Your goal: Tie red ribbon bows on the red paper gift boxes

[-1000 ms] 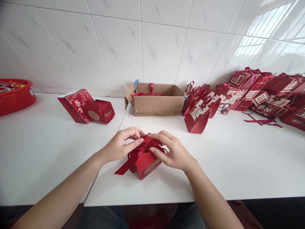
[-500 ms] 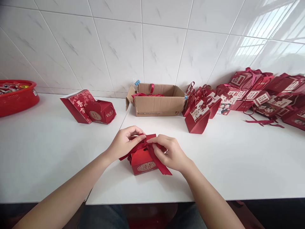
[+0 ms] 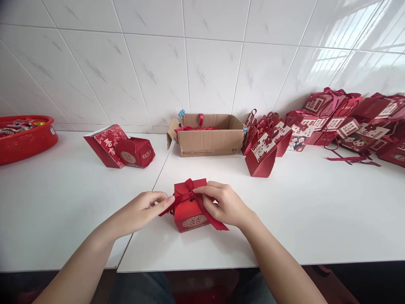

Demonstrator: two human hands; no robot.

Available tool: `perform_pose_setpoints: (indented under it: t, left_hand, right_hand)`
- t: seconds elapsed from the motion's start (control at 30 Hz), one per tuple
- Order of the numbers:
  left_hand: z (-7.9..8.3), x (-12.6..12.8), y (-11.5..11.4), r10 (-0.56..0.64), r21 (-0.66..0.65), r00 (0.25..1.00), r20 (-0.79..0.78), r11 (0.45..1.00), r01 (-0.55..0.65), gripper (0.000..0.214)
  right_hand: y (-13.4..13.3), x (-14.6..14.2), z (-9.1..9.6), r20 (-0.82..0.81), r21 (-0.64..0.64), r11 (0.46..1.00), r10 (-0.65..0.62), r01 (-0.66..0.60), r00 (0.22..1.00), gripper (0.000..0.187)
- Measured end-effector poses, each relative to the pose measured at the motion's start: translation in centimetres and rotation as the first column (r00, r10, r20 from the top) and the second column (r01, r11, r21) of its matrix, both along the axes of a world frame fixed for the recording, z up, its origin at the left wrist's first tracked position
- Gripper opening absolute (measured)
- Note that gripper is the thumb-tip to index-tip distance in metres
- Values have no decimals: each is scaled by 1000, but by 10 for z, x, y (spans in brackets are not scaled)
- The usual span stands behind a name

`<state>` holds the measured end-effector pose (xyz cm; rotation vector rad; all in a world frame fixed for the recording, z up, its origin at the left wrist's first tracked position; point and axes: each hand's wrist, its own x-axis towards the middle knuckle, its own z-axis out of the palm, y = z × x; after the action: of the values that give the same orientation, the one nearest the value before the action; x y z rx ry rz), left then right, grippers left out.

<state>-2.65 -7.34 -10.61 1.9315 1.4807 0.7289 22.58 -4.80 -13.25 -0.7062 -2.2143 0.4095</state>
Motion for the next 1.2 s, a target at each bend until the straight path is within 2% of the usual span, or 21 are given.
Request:
perform_pose_setpoints:
  t: [0.07,0.13,0.17,0.23,0.27,0.3,0.37,0.5,0.6,0.63,0.7,0.77,0.8,0.9,0.97,1.1,1.2]
  left_hand:
    - [2,8,-15,-20,41,999,-50,999,22,38]
    - [5,20,-30,28,248,997,-74,969,-9,32]
    - [5,27,-38,36,380,994,-98,925,4,28]
    - [2,39,-52,-21,543,972,-236,826,150,24]
    - [-3,44,-57,-66,552,945,-321,798,243,24]
    - [-8,48,-61,-91,533,920,-381,792,299,25]
    - [-22,55,-65,-77,474,894,-441,826,305,27]
    - [-53,60,-62,49,368,926,-375,924,101,36]
    - [-65,61,-66,130,405,954,-271,914,-9,41]
    - [-65,61,-68,149,457,965,-216,889,-36,42]
    - [-58,59,-73,160,600,985,-68,795,-88,38]
    - [-45,57,-74,116,725,993,33,681,-104,21]
    - [-38,57,-72,85,757,996,13,651,-65,9]
    - [-26,63,-59,45,770,982,-185,628,117,30]
    - [-27,72,-48,55,788,963,-263,588,182,31]
    - [-39,89,-29,79,852,969,-233,497,164,18]
    - [-42,90,-24,52,852,972,-229,494,174,23]
  right_hand:
    - [0,0,-2,3,24,1000,-4,4,1000,34]
    - [1,0,-3,-1,51,999,-1,1,1000,35]
    - [1,0,-3,-4,62,998,4,-4,1000,36]
    - [2,0,-3,-14,76,997,15,-14,1000,37]
    - [2,0,-3,-19,78,997,22,-20,1000,37]
    - [3,0,-4,-24,75,997,29,-27,999,37]
    - [4,0,-4,-37,65,997,44,-42,998,38]
    - [6,0,-6,-61,49,998,52,-49,997,40]
    - [6,0,-5,-58,49,997,62,-59,996,39]
    - [7,0,-5,-57,51,997,65,-62,996,39]
    - [7,0,-5,-53,54,997,63,-60,997,38]
    - [7,0,-5,-48,56,997,59,-56,997,38]
    - [8,0,-5,-45,56,997,59,-56,997,38]
    - [8,0,-7,-53,57,997,62,-59,997,38]
    - [9,0,-7,-64,60,997,61,-57,996,38]
    - [9,-1,-7,-76,62,997,53,-48,996,37]
    - [9,0,-6,-78,61,998,37,-32,996,36]
